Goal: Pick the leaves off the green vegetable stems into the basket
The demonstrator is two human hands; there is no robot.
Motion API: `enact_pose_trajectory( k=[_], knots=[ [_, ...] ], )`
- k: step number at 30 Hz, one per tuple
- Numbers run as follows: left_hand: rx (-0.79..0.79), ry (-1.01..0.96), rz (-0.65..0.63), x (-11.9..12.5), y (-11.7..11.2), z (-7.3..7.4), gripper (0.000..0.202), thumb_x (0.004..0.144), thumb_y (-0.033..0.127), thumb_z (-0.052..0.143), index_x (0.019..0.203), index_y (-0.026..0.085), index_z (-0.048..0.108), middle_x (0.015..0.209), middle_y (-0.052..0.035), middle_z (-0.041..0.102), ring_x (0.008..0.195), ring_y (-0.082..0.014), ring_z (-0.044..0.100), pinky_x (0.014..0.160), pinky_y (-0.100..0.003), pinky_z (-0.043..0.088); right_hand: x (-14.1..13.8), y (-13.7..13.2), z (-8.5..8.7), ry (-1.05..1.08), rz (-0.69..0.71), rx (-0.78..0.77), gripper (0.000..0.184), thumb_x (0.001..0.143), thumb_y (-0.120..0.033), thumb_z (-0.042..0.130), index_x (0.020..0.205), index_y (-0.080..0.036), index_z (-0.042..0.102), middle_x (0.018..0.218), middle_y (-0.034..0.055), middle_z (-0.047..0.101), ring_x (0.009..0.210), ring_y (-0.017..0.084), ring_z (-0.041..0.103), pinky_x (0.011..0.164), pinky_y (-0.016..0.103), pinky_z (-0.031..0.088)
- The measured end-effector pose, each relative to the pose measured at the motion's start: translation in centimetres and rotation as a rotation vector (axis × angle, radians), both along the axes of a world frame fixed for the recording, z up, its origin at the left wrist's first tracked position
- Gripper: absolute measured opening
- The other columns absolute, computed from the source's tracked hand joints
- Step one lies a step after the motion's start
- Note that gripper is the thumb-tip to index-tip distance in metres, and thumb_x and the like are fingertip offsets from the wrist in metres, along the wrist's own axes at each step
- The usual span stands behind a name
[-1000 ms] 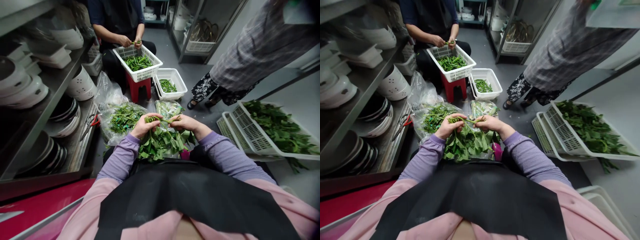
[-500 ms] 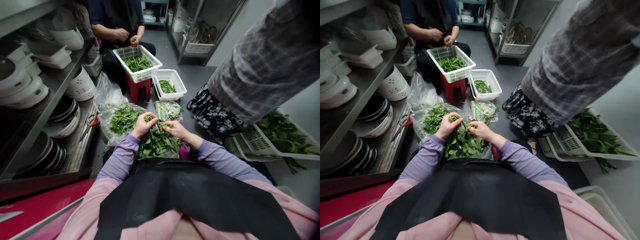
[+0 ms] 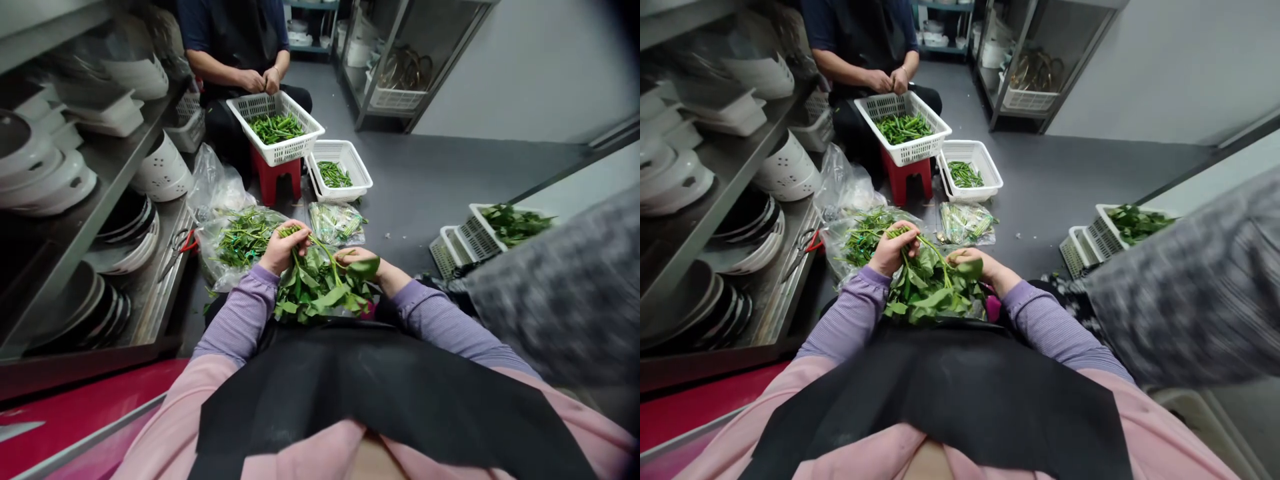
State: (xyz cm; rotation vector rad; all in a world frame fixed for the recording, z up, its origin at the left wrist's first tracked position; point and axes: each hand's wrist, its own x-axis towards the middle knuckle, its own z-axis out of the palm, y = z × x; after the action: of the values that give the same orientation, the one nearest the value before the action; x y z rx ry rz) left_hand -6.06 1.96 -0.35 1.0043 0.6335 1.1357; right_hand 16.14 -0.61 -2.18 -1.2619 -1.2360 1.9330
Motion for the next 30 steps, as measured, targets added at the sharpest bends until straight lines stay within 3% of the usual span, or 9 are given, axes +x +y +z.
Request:
enact_pose_trajectory(
  k=[4, 9, 13, 17, 20, 23, 26, 27, 30],
  knots=[
    [0.063, 0.033, 0.007, 0.1, 0.0, -0.2, 0.023, 0.068, 0.034, 0.068, 0.077, 0.015, 0.058, 0.054, 0.0019, 0.057, 0.038, -0.0065, 0.046, 0.039, -0.020, 0.035, -1.8, -0.9, 1.4, -0.033, 0.136, 0.079, 0.033, 0.066, -0.042, 0.065, 0.079, -0.012, 0.065, 0.061, -0.0002, 0.055, 0.054, 0.009, 0.044, 0.055, 0.024, 0.035],
    [0.134, 0.154, 0.120, -0.2, -0.1, 0.1, 0.023, 0.068, 0.036, 0.068, 0.074, 0.016, 0.058, 0.053, 0.0024, 0.056, 0.039, -0.0064, 0.045, 0.040, -0.020, 0.033, -2.9, -1.6, 1.8, -0.083, -0.006, 0.230, 0.026, 0.072, -0.040, 0.058, 0.076, -0.014, 0.062, 0.073, 0.0009, 0.058, 0.064, 0.010, 0.047, 0.065, 0.025, 0.037],
    [0.144, 0.233, 0.156, -0.2, -0.4, 0.6, 0.024, 0.068, 0.038, 0.068, 0.072, 0.016, 0.058, 0.053, 0.0022, 0.055, 0.040, -0.0067, 0.045, 0.041, -0.021, 0.034, -3.0, -1.9, 1.6, -0.136, -0.017, 0.264, 0.022, 0.075, -0.035, 0.047, 0.075, -0.016, 0.058, 0.070, 0.0000, 0.054, 0.061, 0.011, 0.046, 0.063, 0.026, 0.036],
    [0.114, 0.241, 0.175, 0.4, -0.7, 0.4, 0.025, 0.067, 0.038, 0.068, 0.071, 0.016, 0.057, 0.051, 0.0025, 0.054, 0.040, -0.0068, 0.045, 0.041, -0.021, 0.035, -3.4, -2.3, 1.2, -0.428, -0.031, 0.594, 0.016, 0.072, -0.027, 0.040, 0.061, -0.018, 0.048, 0.061, 0.0007, 0.047, 0.060, 0.013, 0.041, 0.061, 0.027, 0.034],
    [-0.017, 0.142, 0.152, 1.0, -0.9, -0.2, 0.026, 0.067, 0.038, 0.067, 0.072, 0.016, 0.054, 0.052, 0.0038, 0.053, 0.039, -0.0061, 0.045, 0.041, -0.020, 0.037, -3.6, -2.7, 1.3, -0.559, -0.126, 0.895, 0.013, 0.071, -0.026, 0.040, 0.060, -0.020, 0.045, 0.062, 0.0027, 0.046, 0.063, 0.015, 0.041, 0.063, 0.029, 0.035],
    [-0.137, 0.034, 0.151, 1.3, -0.7, -0.8, 0.028, 0.067, 0.039, 0.066, 0.073, 0.018, 0.049, 0.049, 0.0070, 0.049, 0.037, -0.0047, 0.043, 0.043, -0.021, 0.040, -2.3, -2.0, 1.9, -0.543, -0.374, 0.994, 0.015, 0.075, -0.027, 0.039, 0.066, -0.019, 0.048, 0.066, 0.0041, 0.049, 0.066, 0.016, 0.044, 0.068, 0.030, 0.037],
    [-0.125, 0.050, 0.355, 0.4, 0.6, -1.6, 0.028, 0.067, 0.038, 0.065, 0.073, 0.018, 0.048, 0.049, 0.0076, 0.049, 0.037, -0.0048, 0.044, 0.043, -0.019, 0.040, 0.7, 0.0, 2.6, -0.520, -0.826, 0.822, 0.022, 0.082, -0.034, 0.035, 0.071, -0.019, 0.047, 0.071, 0.0041, 0.050, 0.069, 0.016, 0.047, 0.069, 0.030, 0.039],
    [-0.105, 0.097, 0.460, -0.3, 1.4, -1.9, 0.026, 0.068, 0.036, 0.065, 0.075, 0.017, 0.049, 0.051, 0.0067, 0.051, 0.038, -0.0048, 0.045, 0.042, -0.019, 0.038, 1.7, 0.6, 2.7, -0.506, -0.893, 0.760, 0.024, 0.082, -0.037, 0.036, 0.071, -0.019, 0.046, 0.070, 0.0035, 0.049, 0.067, 0.015, 0.047, 0.067, 0.030, 0.039],
    [-0.138, 0.295, 0.743, -3.4, 4.2, -2.9, 0.026, 0.067, 0.023, 0.066, 0.088, 0.014, 0.054, 0.053, 0.0054, 0.055, 0.038, -0.0044, 0.046, 0.039, -0.017, 0.035, 3.4, 1.1, 2.3, -0.422, -0.761, 0.744, 0.027, 0.083, -0.045, 0.039, 0.076, -0.021, 0.047, 0.071, 0.0028, 0.050, 0.066, 0.015, 0.050, 0.063, 0.029, 0.041]
  ],
)
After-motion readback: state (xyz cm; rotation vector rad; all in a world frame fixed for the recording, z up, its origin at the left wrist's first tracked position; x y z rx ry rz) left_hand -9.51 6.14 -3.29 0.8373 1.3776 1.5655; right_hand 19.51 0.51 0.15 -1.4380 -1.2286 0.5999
